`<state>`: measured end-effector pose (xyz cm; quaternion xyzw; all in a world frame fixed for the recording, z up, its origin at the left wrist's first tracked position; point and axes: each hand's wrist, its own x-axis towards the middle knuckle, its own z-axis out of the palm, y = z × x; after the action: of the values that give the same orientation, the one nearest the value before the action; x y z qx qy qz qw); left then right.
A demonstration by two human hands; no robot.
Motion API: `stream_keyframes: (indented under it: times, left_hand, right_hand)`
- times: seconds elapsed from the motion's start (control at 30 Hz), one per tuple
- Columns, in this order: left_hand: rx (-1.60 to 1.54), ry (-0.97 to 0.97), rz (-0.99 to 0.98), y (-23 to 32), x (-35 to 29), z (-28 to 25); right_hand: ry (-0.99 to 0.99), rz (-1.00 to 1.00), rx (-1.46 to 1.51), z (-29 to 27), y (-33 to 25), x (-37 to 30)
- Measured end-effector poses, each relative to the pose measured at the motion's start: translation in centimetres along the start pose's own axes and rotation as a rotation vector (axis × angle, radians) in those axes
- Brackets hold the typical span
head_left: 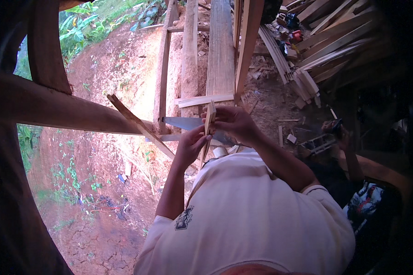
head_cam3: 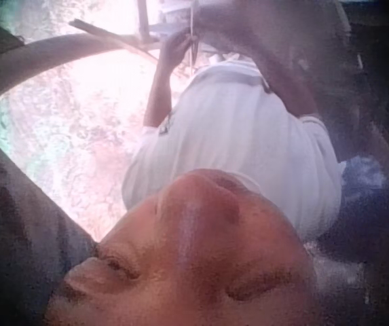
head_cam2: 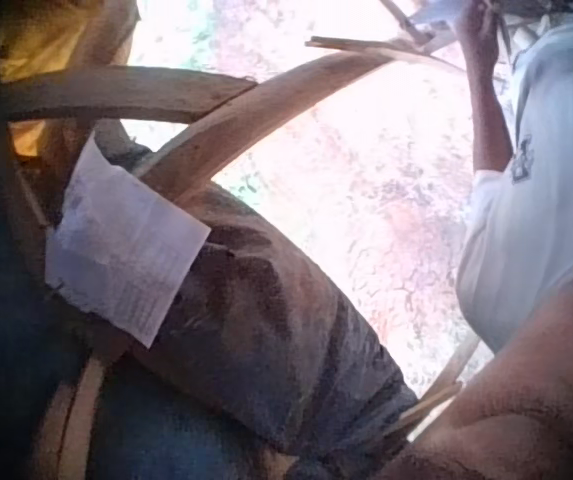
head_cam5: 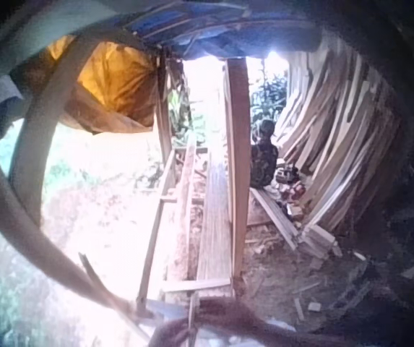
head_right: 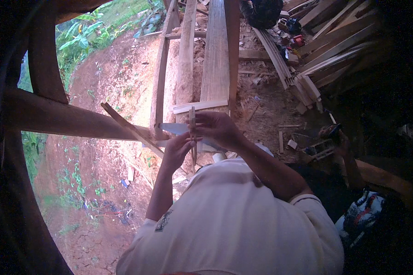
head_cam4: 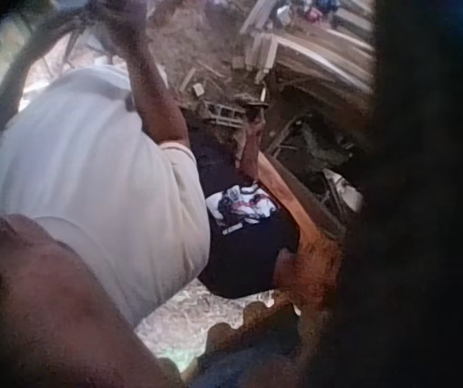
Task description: The person selects thin wooden strips from a pile, positions them on a sawhorse, and splits them lengthwise using a machete. The person repeatedly picks up new strips, aligns them, and strikes them to produce thinner pieces.
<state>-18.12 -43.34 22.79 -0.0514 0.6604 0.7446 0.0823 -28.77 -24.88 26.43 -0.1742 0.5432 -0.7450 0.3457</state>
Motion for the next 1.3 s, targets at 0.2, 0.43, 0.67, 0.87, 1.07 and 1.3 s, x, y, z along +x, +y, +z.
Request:
stream_keyframes:
  times: [0.2,0.43,0.67,0.87,1.07,1.3]
  left_hand:
    - [-0.009,-0.005,0.004,0.1,0.7,0.3]
    - [-0.031,-0.018,-0.004,-0.5,1.1,0.4]
    - [0.134,-0.112,-0.062,-0.1,1.2,-0.8]
    - [0.142,-0.145,-0.01,0.3,1.1,-1.7]
    - [0.143,-0.114,-0.016,0.7,1.4,-1.4]
    - [0.065,-0.083,-0.001,-0.2,1.6,-1.2]
  right_hand:
    - [0.018,0.056,-0.034,-0.4,-0.8,-0.2]
    - [0.019,0.041,-0.072,-0.7,-0.9,-0.3]
    - [0.002,0.036,-0.083,-0.4,-0.7,-0.7]
    - [-0.021,-0.035,-0.208,0.1,-1.2,-0.5]
    - [-0.007,-0.064,-0.307,-0.2,-1.3,-0.1]
    - [0.008,-0.073,-0.306,-0.1,-1.4,0.1]
